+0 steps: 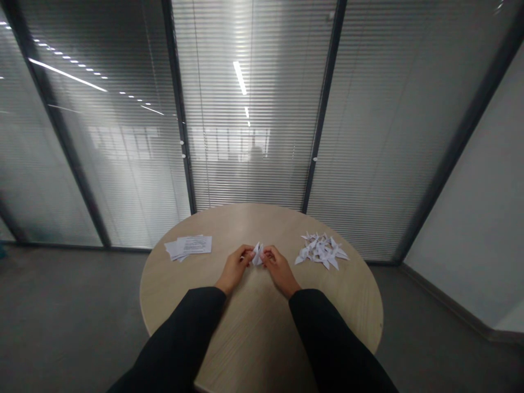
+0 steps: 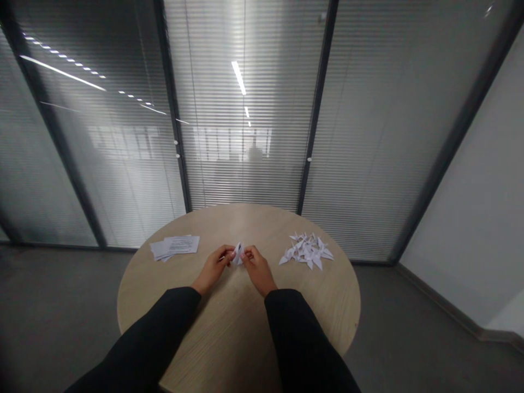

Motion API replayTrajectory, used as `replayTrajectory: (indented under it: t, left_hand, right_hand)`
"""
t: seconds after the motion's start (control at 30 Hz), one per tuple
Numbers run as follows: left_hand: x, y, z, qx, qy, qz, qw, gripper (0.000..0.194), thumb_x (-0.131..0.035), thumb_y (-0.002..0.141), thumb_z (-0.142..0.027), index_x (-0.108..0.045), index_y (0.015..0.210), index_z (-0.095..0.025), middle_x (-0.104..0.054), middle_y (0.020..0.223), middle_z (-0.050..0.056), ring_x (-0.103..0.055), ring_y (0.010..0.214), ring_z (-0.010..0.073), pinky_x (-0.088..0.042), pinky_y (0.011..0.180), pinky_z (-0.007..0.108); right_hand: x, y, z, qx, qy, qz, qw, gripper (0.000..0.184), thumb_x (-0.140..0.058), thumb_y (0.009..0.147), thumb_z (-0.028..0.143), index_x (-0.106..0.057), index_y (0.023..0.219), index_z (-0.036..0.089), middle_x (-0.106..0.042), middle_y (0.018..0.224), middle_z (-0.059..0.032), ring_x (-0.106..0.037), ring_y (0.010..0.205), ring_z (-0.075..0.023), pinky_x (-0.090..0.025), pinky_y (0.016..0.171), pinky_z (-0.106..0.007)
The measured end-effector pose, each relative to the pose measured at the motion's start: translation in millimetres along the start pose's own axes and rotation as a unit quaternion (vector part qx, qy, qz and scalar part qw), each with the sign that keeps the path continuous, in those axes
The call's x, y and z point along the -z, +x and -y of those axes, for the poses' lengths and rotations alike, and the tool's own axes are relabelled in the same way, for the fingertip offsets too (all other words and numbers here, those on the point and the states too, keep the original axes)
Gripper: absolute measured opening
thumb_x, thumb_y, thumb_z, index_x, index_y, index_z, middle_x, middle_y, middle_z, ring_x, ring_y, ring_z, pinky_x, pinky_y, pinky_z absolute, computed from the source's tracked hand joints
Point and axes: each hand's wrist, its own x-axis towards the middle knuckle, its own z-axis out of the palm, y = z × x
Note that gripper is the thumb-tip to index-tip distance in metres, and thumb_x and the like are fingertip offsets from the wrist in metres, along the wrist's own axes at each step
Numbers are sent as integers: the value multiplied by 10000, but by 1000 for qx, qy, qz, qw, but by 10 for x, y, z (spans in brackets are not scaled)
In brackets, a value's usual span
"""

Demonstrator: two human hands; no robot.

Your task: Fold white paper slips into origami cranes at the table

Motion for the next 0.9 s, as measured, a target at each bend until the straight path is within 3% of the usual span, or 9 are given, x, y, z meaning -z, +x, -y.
replayTrajectory:
  t: [0.23, 0.5, 0.9]
  left_hand:
    - [-11, -14, -25, -12, -4, 15, 1000, 284, -457, 844, -447, -507, 800, -171, -492, 660, -26, -475, 601, 113, -399, 568, 229]
    - [-46, -81, -111, 3, 43, 68, 997, 321, -338, 884, -499, -417, 791, -202, -448, 633, -44, -455, 571, 112, -379, 565, 233]
    - [-70, -95, -116, -37, 133, 48, 989, 320, -283, 905, -468, -366, 727, -216, -407, 632, -31, -411, 582, 125, -335, 578, 257]
  right_hand:
    - [-14, -41, 108, -6, 28, 61, 998, 252, -473, 847, 459, -517, 853, 212, -573, 768, 8, -557, 712, -150, -446, 652, -262]
    - [-5, -70, 221, 7, -10, 58, 998, 317, -402, 871, 490, -443, 710, 221, -466, 623, 46, -472, 614, -134, -372, 595, -240]
    - [-52, -92, 198, 18, -30, 64, 997, 310, -356, 895, 458, -395, 698, 221, -405, 626, 55, -412, 606, -128, -338, 589, -238]
